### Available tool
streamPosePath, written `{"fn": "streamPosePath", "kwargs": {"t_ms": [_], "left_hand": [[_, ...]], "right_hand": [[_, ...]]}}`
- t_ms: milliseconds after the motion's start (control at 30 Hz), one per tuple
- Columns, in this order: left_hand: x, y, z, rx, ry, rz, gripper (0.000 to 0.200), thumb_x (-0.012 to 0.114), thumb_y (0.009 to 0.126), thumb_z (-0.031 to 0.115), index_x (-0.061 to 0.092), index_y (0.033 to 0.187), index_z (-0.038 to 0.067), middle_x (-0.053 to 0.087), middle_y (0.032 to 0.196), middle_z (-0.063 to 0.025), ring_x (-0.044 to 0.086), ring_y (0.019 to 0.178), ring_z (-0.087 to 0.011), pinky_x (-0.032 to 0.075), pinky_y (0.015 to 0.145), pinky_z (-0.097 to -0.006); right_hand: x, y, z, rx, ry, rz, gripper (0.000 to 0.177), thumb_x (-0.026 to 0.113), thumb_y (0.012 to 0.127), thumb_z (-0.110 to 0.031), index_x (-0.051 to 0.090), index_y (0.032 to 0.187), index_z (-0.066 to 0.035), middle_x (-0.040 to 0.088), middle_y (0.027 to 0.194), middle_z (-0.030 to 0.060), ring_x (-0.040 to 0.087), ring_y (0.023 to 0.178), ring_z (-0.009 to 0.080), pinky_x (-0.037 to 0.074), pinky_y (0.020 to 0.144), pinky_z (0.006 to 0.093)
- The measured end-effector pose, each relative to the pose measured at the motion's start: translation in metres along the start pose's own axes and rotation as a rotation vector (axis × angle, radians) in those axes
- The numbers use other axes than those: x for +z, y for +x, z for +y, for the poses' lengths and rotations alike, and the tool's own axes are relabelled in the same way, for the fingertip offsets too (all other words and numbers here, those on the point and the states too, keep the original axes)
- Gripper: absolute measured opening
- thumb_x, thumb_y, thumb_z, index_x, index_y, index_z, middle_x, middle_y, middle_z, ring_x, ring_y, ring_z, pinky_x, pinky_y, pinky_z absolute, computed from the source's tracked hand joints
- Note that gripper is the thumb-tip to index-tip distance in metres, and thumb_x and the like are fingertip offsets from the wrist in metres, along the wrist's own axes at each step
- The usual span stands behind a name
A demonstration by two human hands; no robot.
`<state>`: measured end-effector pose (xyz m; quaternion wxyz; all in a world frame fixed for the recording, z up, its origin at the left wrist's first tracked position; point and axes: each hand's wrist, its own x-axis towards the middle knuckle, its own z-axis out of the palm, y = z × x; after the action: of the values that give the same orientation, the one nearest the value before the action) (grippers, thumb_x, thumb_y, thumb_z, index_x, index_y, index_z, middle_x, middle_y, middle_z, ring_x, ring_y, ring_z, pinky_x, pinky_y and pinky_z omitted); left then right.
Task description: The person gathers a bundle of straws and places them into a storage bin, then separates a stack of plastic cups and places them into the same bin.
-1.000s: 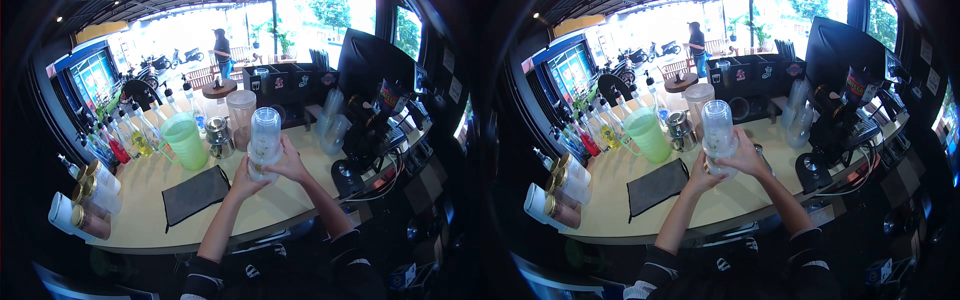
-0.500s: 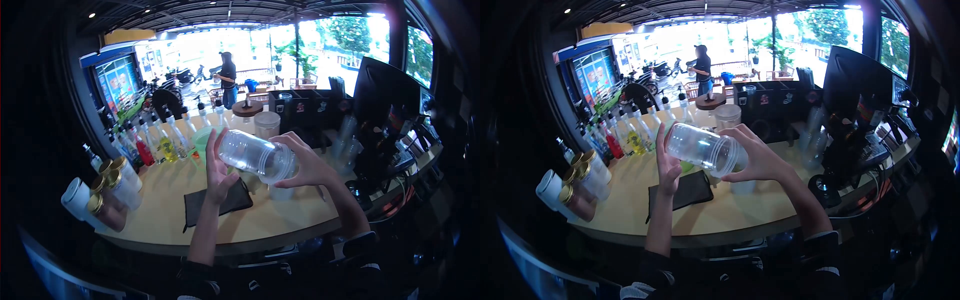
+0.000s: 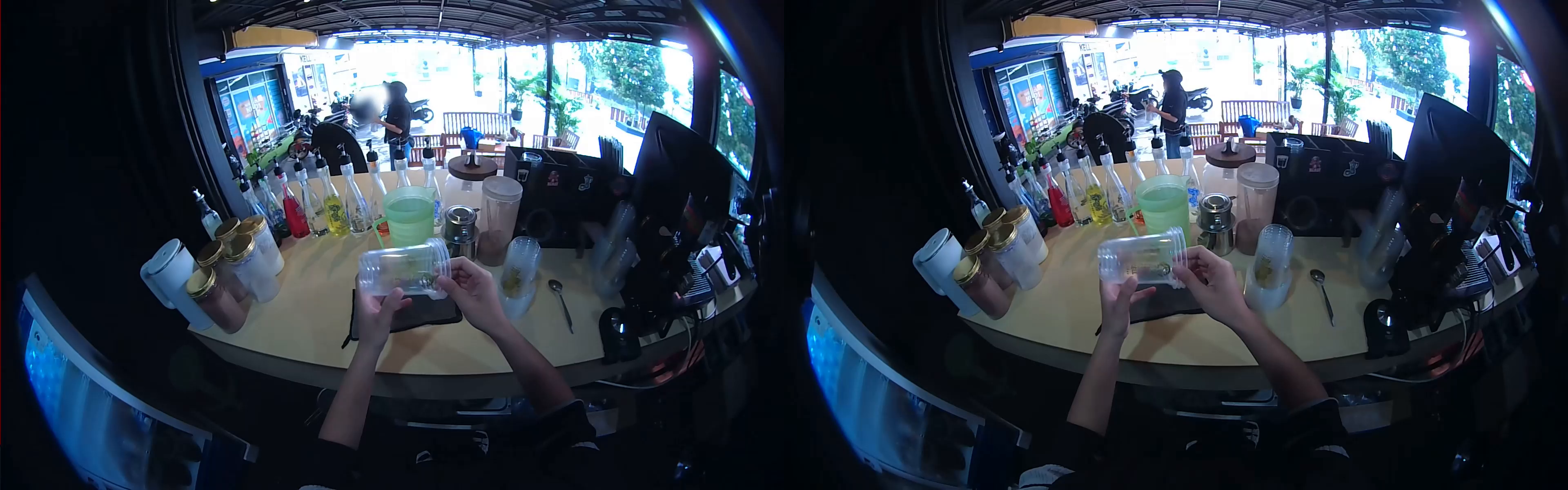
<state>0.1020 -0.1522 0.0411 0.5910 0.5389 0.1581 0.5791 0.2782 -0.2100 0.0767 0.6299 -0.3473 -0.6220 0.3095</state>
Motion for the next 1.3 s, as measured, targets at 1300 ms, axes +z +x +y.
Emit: {"fn": "streamPosePath", "kwargs": {"t_ms": [1300], "left_hand": [[-0.009,-0.033,-0.010,-0.072,-0.043,-0.234,0.077,0.078,0.069,0.019,0.032,0.129,0.001,0.045,0.121,-0.0168,0.052,0.109,-0.0273,0.049,0.089,-0.0433]], "right_hand": [[-0.028,-0.053,-0.035,-0.123,-0.263,-0.036,0.016,0.062,0.079,0.002,0.057,0.094,0.000,0.065,0.098,0.0097,0.063,0.088,0.0156,0.050,0.079,0.0295]]}}
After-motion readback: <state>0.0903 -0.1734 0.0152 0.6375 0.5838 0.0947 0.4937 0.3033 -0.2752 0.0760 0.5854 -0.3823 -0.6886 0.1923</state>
